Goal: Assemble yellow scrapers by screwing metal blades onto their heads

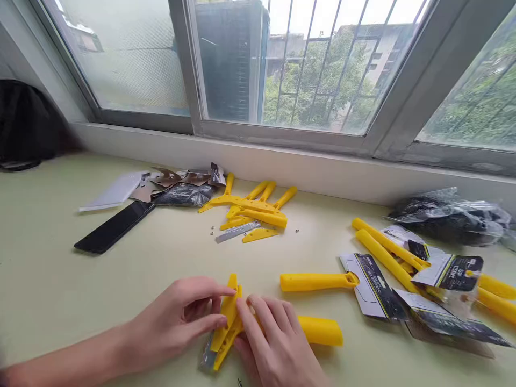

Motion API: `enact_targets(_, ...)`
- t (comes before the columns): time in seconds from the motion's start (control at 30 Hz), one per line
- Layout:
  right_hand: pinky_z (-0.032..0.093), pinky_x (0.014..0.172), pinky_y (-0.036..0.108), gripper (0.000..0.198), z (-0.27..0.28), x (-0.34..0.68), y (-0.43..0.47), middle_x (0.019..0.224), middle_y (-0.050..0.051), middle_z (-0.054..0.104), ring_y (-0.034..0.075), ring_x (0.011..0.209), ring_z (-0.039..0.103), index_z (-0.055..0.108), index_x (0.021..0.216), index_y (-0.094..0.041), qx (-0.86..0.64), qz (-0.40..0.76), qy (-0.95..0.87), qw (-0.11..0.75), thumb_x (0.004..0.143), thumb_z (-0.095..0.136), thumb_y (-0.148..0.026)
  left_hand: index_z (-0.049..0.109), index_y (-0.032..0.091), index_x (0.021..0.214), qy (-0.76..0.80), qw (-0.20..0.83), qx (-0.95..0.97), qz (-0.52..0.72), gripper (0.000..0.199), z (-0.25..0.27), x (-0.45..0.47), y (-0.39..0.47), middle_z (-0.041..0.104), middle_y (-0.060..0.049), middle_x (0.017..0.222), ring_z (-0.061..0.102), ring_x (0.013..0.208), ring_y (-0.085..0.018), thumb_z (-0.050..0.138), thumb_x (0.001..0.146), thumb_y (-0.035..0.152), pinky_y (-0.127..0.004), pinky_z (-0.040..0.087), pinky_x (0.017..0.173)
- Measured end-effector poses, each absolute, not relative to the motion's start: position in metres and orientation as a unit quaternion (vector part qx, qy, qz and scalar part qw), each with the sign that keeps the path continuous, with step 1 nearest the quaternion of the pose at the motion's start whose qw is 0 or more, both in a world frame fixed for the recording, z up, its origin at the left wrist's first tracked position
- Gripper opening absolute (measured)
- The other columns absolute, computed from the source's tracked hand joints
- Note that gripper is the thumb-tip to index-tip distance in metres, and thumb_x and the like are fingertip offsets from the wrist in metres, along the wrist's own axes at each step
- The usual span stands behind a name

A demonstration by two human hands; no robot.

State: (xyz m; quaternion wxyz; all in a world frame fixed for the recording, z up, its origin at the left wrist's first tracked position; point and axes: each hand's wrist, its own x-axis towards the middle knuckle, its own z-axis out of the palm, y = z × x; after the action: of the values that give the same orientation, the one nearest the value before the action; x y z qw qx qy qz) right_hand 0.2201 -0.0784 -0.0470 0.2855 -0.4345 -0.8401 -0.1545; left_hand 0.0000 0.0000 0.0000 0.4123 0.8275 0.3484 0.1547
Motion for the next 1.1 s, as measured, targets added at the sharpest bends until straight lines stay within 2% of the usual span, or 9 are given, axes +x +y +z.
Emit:
enact_targets(0.07, 0.054, 0.079, 0.036, 0.034, -0.046, 0.221, -0.077, 0.111, 0.014, 0.071, 0.025, 0.096, 0.060, 0.061, 0.128, -0.005, -0.434, -0.153, -0.840, 0.287, 0.104, 0.046, -0.023, 0.069, 0.027, 0.117, 0.356, 0.397, 0.832, 0.154, 0.025, 0.000, -0.001, 0.000, 0.062, 0.002, 0.084, 0.048, 0.066, -0.010, 0.061, 0.096, 0.036, -0.023, 0.042, 0.063)
enact_targets(0.17, 0.053, 0.080, 0.036, 0.034, -0.044, 0.223, -0.076, 0.111, 0.014, 0.071, 0.025, 0.097, 0.060, 0.060, 0.128, -0.005, -0.433, -0.147, -0.840, 0.292, 0.104, 0.047, -0.023, 0.065, 0.026, 0.122, 0.364, 0.353, 0.846, 0.167, 0.033, -0.001, -0.001, -0.001, 0.065, -0.002, 0.099, 0.054, 0.072, -0.012, 0.062, 0.094, 0.041, -0.026, 0.048, 0.069)
enact_targets(0.27, 0.053, 0.079, 0.035, 0.034, -0.043, 0.223, -0.076, 0.112, 0.015, 0.071, 0.025, 0.098, 0.060, 0.060, 0.129, -0.004, -0.433, -0.143, -0.840, 0.294, 0.103, 0.047, -0.022, 0.057, 0.023, 0.136, 0.356, 0.292, 0.870, 0.176, 0.058, -0.002, -0.001, -0.002, 0.060, -0.010, 0.132, 0.061, 0.107, -0.022, 0.071, 0.086, 0.050, -0.036, 0.052, 0.092)
enact_targets(0.33, 0.053, 0.078, 0.035, 0.034, -0.042, 0.222, -0.076, 0.112, 0.015, 0.071, 0.025, 0.097, 0.060, 0.060, 0.129, -0.004, -0.430, -0.145, -0.840, 0.296, 0.103, 0.047, -0.021, 0.052, 0.022, 0.142, 0.342, 0.260, 0.889, 0.157, 0.074, -0.002, 0.000, -0.002, 0.047, -0.014, 0.150, 0.051, 0.130, -0.031, 0.074, 0.081, 0.057, -0.044, 0.048, 0.106)
enact_targets(0.43, 0.053, 0.078, 0.034, 0.034, -0.041, 0.222, -0.076, 0.112, 0.015, 0.071, 0.024, 0.097, 0.059, 0.060, 0.129, -0.003, -0.430, -0.142, -0.840, 0.298, 0.103, 0.046, -0.020, 0.043, 0.024, 0.152, 0.328, 0.245, 0.906, 0.105, 0.087, 0.002, 0.001, 0.000, 0.028, -0.014, 0.164, 0.040, 0.143, -0.036, 0.073, 0.079, 0.061, -0.053, 0.042, 0.113)
enact_targets(0.53, 0.053, 0.078, 0.035, 0.034, -0.042, 0.222, -0.076, 0.113, 0.015, 0.070, 0.025, 0.097, 0.059, 0.059, 0.129, -0.003, -0.429, -0.136, -0.843, 0.294, 0.103, 0.047, -0.021, 0.033, 0.023, 0.157, 0.308, 0.274, 0.909, 0.067, 0.101, 0.008, -0.002, 0.005, 0.023, -0.013, 0.167, 0.034, 0.147, -0.037, 0.076, 0.075, 0.064, -0.056, 0.037, 0.117)
enact_targets(0.63, 0.054, 0.079, 0.035, 0.034, -0.042, 0.222, -0.076, 0.114, 0.015, 0.070, 0.025, 0.098, 0.058, 0.059, 0.130, -0.004, -0.430, -0.129, -0.845, 0.291, 0.102, 0.049, -0.020, 0.031, 0.022, 0.158, 0.287, 0.299, 0.908, 0.060, 0.107, 0.015, -0.005, 0.009, 0.027, -0.013, 0.165, 0.032, 0.149, -0.037, 0.080, 0.071, 0.062, -0.056, 0.035, 0.119)
enact_targets(0.83, 0.054, 0.079, 0.035, 0.033, -0.040, 0.221, -0.077, 0.114, 0.015, 0.069, 0.025, 0.098, 0.058, 0.059, 0.129, -0.004, -0.432, -0.122, -0.844, 0.295, 0.101, 0.050, -0.018, 0.038, 0.019, 0.154, 0.256, 0.316, 0.910, 0.081, 0.096, 0.019, -0.007, 0.012, 0.049, -0.011, 0.153, 0.045, 0.137, -0.029, 0.082, 0.074, 0.050, -0.045, 0.044, 0.114)
enact_targets(1.1, 0.054, 0.079, 0.034, 0.034, -0.039, 0.221, -0.077, 0.114, 0.014, 0.070, 0.024, 0.099, 0.059, 0.058, 0.131, -0.006, -0.433, -0.113, -0.841, 0.302, 0.099, 0.050, -0.015, 0.037, 0.022, 0.152, 0.238, 0.320, 0.912, 0.093, 0.096, 0.015, -0.007, 0.010, 0.055, -0.006, 0.145, 0.050, 0.129, -0.025, 0.085, 0.073, 0.045, -0.040, 0.047, 0.109)
